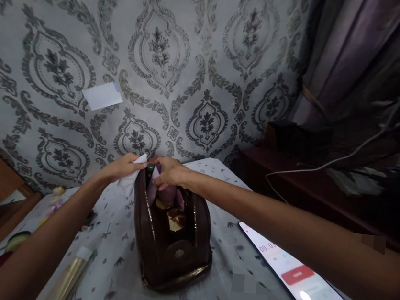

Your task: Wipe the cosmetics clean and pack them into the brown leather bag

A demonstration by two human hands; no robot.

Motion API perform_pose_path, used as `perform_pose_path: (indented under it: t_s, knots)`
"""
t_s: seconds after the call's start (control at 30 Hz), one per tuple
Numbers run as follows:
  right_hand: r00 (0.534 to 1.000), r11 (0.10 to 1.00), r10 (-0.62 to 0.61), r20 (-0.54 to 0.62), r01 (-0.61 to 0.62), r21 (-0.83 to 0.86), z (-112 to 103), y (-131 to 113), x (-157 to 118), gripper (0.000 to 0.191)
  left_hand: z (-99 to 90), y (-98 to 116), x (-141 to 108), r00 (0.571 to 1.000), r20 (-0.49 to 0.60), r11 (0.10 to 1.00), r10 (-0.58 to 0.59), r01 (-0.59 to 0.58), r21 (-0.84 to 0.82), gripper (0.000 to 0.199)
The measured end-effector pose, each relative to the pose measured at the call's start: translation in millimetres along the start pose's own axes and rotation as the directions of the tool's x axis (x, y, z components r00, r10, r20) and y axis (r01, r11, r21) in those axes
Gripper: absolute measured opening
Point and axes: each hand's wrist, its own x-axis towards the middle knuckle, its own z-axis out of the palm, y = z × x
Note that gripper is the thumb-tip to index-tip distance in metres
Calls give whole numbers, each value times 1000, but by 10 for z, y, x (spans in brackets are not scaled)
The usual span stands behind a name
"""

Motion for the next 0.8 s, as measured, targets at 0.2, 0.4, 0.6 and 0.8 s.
perform_pose_path:
  t_s: [0.2, 0.4, 0.6, 0.8]
  knots:
    - [989, 909, -139, 46, 146, -391, -44, 20, 60, 48, 69, -76, -91, 993, -106, 967, -55, 26, -255, 64]
    - [976, 773, -217, 18, 183, -607, -1, -81, 31, 44, 147, -154, -111, 979, -202, 963, -27, -29, -266, 64]
    - [953, 706, -296, 68, 266, -657, 56, -108, -55, 41, 151, -166, -97, 958, -276, 986, 70, -109, -126, 48]
    - [956, 761, -286, 64, 267, -592, 49, -111, -42, 44, 166, -184, -128, 955, -277, 990, 109, -129, -54, 44]
